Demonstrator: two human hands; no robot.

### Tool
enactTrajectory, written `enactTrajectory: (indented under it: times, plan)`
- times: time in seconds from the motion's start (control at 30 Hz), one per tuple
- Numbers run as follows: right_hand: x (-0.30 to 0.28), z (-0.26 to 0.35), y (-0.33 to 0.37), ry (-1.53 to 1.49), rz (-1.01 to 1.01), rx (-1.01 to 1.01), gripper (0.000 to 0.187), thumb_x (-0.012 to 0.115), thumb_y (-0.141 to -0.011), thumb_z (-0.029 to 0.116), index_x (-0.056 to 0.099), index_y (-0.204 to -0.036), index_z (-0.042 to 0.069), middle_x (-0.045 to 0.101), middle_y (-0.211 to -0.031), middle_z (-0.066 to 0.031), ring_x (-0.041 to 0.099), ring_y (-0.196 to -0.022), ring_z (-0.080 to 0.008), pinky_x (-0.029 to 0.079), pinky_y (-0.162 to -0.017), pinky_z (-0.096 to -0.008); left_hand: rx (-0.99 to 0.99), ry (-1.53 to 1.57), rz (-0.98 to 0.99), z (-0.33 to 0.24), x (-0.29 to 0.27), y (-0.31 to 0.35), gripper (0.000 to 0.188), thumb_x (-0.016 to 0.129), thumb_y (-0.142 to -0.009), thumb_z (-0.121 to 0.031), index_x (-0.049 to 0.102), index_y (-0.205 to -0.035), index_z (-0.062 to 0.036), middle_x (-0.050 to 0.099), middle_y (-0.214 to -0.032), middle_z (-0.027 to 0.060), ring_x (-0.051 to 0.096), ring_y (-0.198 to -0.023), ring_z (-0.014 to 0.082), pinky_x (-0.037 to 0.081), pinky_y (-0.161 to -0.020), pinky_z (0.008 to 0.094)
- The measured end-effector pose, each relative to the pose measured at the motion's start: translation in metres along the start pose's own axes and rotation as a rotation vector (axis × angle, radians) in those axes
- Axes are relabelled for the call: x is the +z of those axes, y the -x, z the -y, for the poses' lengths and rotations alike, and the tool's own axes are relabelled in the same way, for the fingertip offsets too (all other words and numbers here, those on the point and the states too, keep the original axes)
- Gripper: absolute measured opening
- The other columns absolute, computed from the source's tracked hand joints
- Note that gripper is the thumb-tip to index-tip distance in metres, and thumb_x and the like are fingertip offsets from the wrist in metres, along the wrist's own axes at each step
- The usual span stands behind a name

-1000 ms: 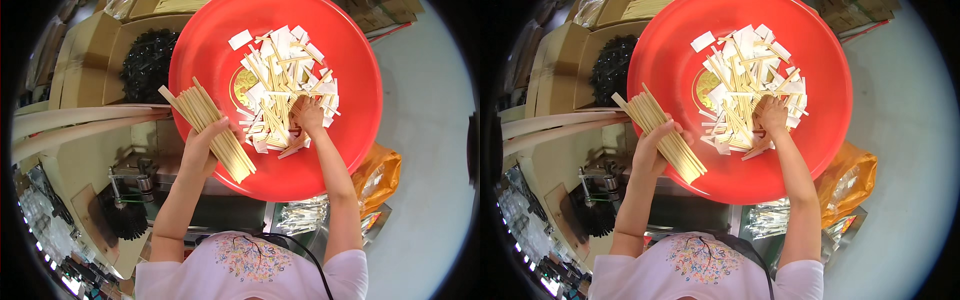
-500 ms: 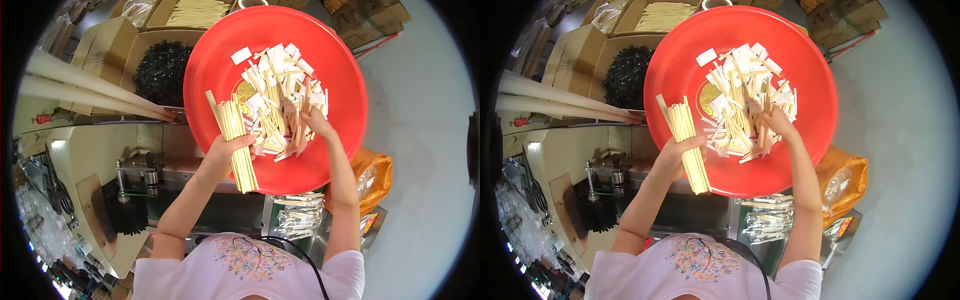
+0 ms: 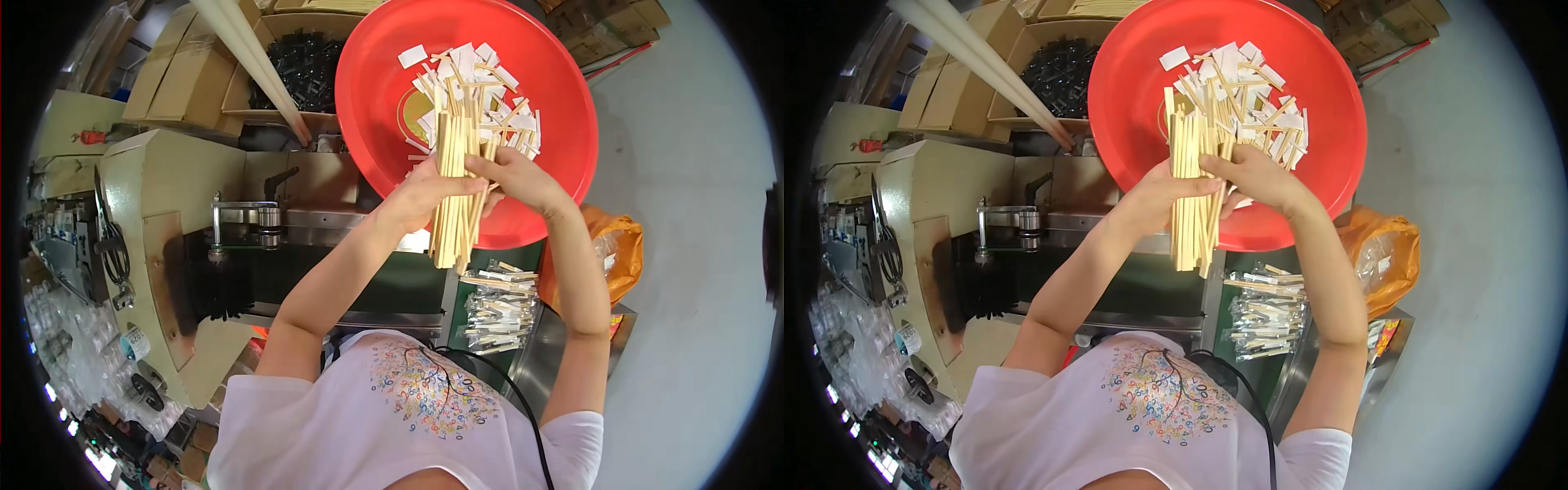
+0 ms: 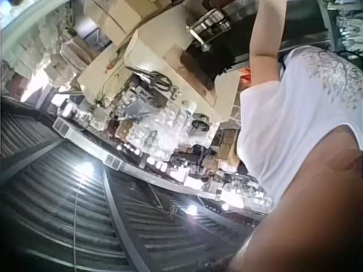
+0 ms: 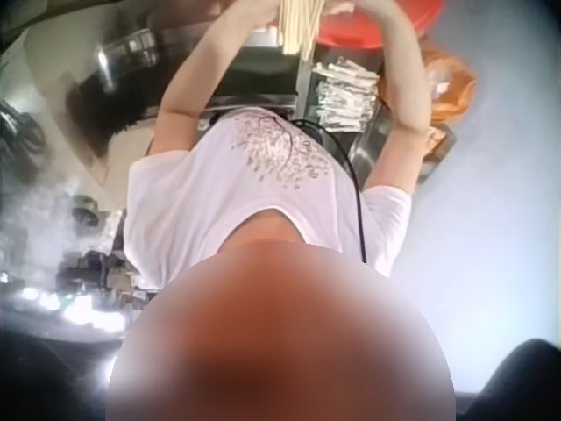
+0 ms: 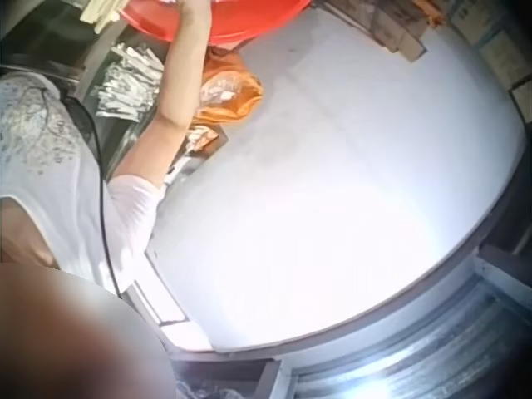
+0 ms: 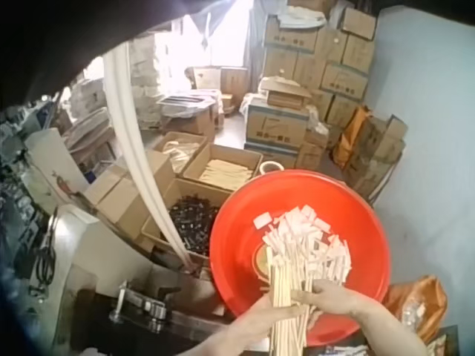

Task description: Sorting and bundling incense sticks from a large bowl and placing them onto a packaging machine conveyor.

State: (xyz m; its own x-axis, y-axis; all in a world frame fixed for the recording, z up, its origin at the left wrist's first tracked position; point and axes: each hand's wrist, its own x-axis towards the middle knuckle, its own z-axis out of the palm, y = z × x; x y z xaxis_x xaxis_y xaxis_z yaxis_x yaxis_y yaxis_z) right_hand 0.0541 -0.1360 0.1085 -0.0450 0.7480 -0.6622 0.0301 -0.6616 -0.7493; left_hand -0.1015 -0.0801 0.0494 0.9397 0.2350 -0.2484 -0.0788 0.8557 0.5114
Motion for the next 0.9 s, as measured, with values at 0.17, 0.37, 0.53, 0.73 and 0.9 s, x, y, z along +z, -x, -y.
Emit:
enactTrajectory:
  times: [0.17,0.37,0.53,0.73,0.9]
  plan:
    - [0.015,0.002,0.005,0.001,0.051,0.013,0.048,0.054,-0.088,0.037,0.052,-0.111,-0.005,0.061,-0.092,-0.0136,0.064,-0.077,-0.0203,0.055,-0.066,-0.0288,0.219,-0.230,-0.274,0.019,-0.018,0.017,0.041,0.066,-0.075,-0.003,0.047,-0.110,-0.0006,0.057,-0.092,0.0075,0.058,-0.080,0.0141,0.050,-0.068,0.0276]
    - [-0.110,-0.097,-0.082,0.126,-0.713,-0.194,0.037,0.060,-0.083,0.026,0.056,-0.106,-0.003,0.062,-0.084,-0.0060,0.061,-0.067,-0.0139,0.049,-0.050,-0.0247,0.504,-1.200,-0.524,0.109,-0.058,0.095,0.036,0.067,-0.074,-0.001,0.052,-0.106,0.0000,0.059,-0.092,0.0090,0.058,-0.082,0.0176,0.047,-0.069,0.0297]
    - [-0.153,-0.186,-0.162,0.972,-0.851,0.027,0.032,0.059,-0.079,0.025,0.059,-0.105,0.006,0.059,-0.101,-0.0159,0.060,-0.085,-0.0312,0.050,-0.064,-0.0384,0.772,-0.999,-0.363,0.153,-0.100,0.104,0.032,0.071,-0.071,-0.003,0.050,-0.096,-0.0072,0.061,-0.080,0.0107,0.060,-0.076,0.0247,0.048,-0.079,0.0398]
    - [-0.174,-0.220,-0.202,1.392,-0.827,-0.058,0.035,0.064,-0.071,0.020,0.051,-0.103,0.011,0.055,-0.094,-0.0125,0.054,-0.095,-0.0315,0.045,-0.080,-0.0436,0.790,-0.962,-0.539,0.152,-0.105,0.089,0.034,0.071,-0.067,0.001,0.049,-0.092,-0.0065,0.060,-0.079,0.0110,0.060,-0.073,0.0272,0.050,-0.070,0.0370]
    - [-0.174,-0.197,-0.209,1.366,-0.959,-0.424,0.022,0.058,-0.077,0.020,0.053,-0.094,0.008,0.058,-0.083,-0.0137,0.056,-0.081,-0.0323,0.043,-0.073,-0.0423,0.736,-0.897,-0.605,0.154,-0.109,0.095,0.023,0.064,-0.073,0.000,0.049,-0.089,-0.0038,0.060,-0.076,0.0129,0.060,-0.072,0.0242,0.051,-0.072,0.0359]
